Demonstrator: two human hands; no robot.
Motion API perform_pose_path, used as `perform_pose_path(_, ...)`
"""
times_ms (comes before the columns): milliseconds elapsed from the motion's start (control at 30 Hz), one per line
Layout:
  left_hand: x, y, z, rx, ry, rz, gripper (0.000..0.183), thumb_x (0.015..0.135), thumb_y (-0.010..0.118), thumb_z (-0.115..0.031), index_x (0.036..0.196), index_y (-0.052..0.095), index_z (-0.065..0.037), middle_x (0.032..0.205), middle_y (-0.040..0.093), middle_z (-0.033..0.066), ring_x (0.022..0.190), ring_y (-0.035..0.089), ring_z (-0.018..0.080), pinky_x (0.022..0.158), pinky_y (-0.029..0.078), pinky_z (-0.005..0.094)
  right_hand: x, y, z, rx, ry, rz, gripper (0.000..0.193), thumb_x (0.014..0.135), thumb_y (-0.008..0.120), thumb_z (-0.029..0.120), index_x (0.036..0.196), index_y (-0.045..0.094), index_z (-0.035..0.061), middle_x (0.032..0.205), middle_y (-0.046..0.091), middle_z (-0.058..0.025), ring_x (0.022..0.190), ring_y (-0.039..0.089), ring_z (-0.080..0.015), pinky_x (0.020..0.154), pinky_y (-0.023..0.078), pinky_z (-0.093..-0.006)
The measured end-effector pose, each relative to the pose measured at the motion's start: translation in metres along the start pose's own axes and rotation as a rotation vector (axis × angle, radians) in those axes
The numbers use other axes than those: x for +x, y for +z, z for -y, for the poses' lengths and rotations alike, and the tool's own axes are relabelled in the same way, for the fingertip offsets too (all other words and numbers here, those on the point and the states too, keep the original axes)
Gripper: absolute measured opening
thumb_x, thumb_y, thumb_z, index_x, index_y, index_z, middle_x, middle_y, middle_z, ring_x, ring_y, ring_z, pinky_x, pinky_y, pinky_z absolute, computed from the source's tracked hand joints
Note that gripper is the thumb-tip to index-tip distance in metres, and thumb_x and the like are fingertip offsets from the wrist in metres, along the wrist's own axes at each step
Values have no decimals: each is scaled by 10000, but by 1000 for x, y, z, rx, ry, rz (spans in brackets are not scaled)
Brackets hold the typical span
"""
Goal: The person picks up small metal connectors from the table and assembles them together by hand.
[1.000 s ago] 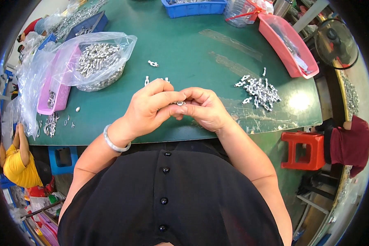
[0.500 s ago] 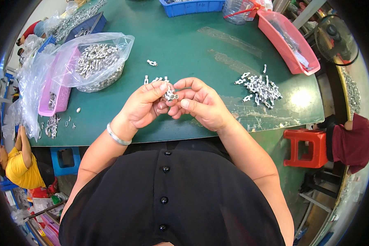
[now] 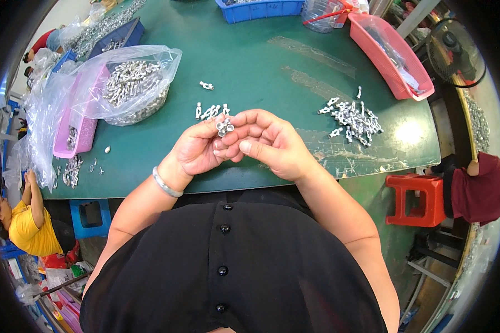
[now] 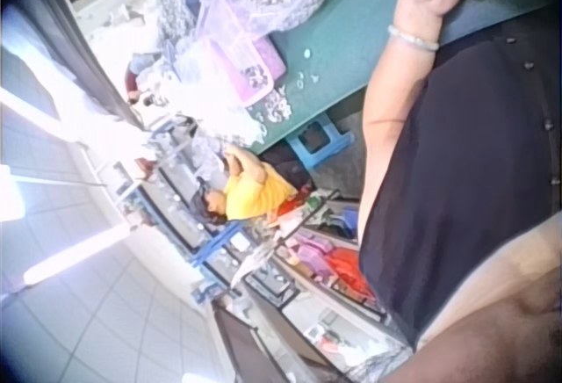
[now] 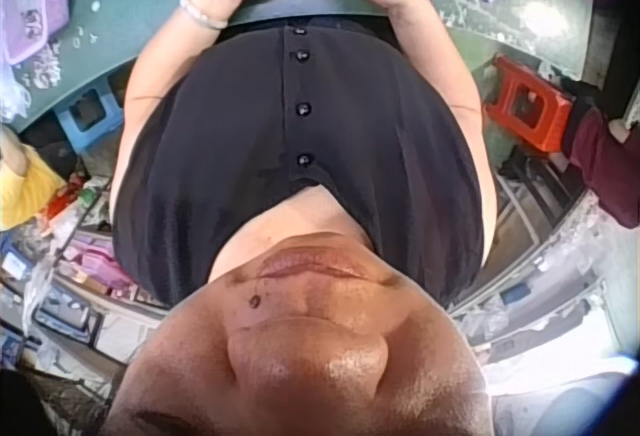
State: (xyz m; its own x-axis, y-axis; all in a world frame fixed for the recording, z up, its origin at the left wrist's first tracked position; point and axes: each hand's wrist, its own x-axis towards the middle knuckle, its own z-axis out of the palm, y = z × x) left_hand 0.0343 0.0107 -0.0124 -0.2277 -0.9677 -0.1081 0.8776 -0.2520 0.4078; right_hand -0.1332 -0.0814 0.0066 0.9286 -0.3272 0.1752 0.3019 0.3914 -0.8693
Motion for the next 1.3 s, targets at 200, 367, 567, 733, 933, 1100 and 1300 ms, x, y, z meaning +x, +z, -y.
perform_pose_path(200,1,-2,-2,106,46,96,254,946,466,-275,949,559,-38,669,476,33,624,479,156,671,464,354,-3,6,3,-175,-48,24,339,880,517,2,1211,453,-24,1069,608,-142,950,604,-181,835,474,-298)
perform_pose_path(367,1,-3,-3,182,91,80,256,944,470,-286,975,551,-45,647,437,18,639,477,166,655,463,334,-4,7,4,-200,-48,18,343,876,524,-2,1212,454,-23,1066,606,-140,951,603,-178,841,473,-297)
perform_pose_path(567,-1,-3,-5,162,94,68,224,936,501,-244,969,571,-34,771,527,7,640,419,82,629,414,232,-3,10,5,-230,-60,23,334,873,528,-5,1201,467,-29,1071,602,-125,957,600,-179,854,473,-302)
perform_pose_path(733,-2,-2,-7,239,149,70,197,931,512,-212,984,573,-33,809,562,11,667,466,75,629,422,209,-3,9,3,-243,-76,24,324,871,531,-10,1190,483,-34,1065,602,-108,952,599,-178,852,474,-300)
perform_pose_path(933,-2,-4,-3,204,174,44,189,931,510,-200,995,568,-31,806,570,17,673,483,81,630,433,215,-2,8,2,-223,-58,-5,299,873,534,1,1168,495,-31,1045,607,-104,927,605,-174,824,483,-296)
perform_pose_path(1100,-4,-1,5,135,174,22,188,937,499,-201,995,562,-34,819,585,47,675,500,104,633,441,233,-1,2,-5,-77,13,-77,261,880,549,53,1126,512,-26,989,623,-103,867,616,-168,774,497,-290)
perform_pose_path(1300,-10,-3,18,136,240,-82,207,942,484,-233,1003,551,-47,806,575,59,676,510,140,651,449,289,1,4,-7,-13,71,-109,238,874,563,63,1087,532,-38,954,625,-96,818,615,-158,738,506,-290)
